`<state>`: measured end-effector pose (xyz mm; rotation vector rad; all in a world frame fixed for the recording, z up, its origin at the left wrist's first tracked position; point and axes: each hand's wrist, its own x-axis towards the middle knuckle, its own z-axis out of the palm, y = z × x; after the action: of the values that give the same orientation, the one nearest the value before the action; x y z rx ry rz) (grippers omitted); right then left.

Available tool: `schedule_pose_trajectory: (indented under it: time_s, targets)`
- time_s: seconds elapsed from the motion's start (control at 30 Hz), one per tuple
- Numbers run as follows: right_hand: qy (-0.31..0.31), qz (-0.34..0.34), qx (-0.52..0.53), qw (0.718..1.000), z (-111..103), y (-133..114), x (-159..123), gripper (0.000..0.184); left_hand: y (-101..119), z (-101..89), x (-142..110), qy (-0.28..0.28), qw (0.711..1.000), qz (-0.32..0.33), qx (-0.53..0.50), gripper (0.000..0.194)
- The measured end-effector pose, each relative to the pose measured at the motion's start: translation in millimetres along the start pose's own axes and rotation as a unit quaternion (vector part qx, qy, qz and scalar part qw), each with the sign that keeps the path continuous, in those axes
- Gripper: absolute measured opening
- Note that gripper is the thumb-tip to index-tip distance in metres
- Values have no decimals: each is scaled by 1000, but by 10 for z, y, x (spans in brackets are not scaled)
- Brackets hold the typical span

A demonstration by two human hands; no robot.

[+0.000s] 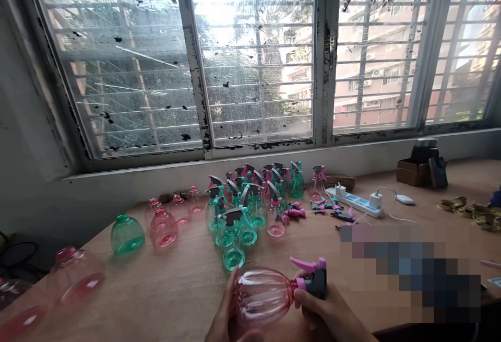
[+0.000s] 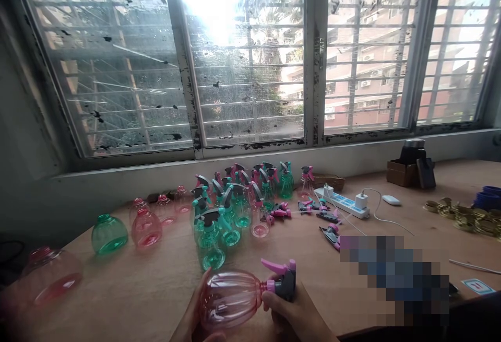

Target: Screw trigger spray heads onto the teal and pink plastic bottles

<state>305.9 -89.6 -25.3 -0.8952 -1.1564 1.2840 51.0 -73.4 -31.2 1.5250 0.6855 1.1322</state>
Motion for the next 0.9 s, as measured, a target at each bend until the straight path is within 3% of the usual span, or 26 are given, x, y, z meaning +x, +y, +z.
schedule_pose_trajectory:
  time_s: [0.17, 0.33, 0.53, 0.7, 0.9]
  targets:
    - [8, 14, 13, 1000, 7, 19, -10, 59, 110, -6, -32, -5, 999, -33, -10, 100]
    - [-9, 10, -6, 1000, 6, -3, -11, 48, 110, -26, -27, 7, 999, -21, 34, 103]
    - [-7, 4, 13, 1000, 1, -8, -8, 51, 135, -6, -15, 17, 996, 7, 88, 101]
    - [-17, 7, -4, 1000, -13, 17, 3, 50, 147, 10, -31, 11, 999, -17, 41, 106]
    - [-7, 11, -4, 1000, 9, -15, -8, 55, 108, -1, -38, 15, 999, -30, -3, 100]
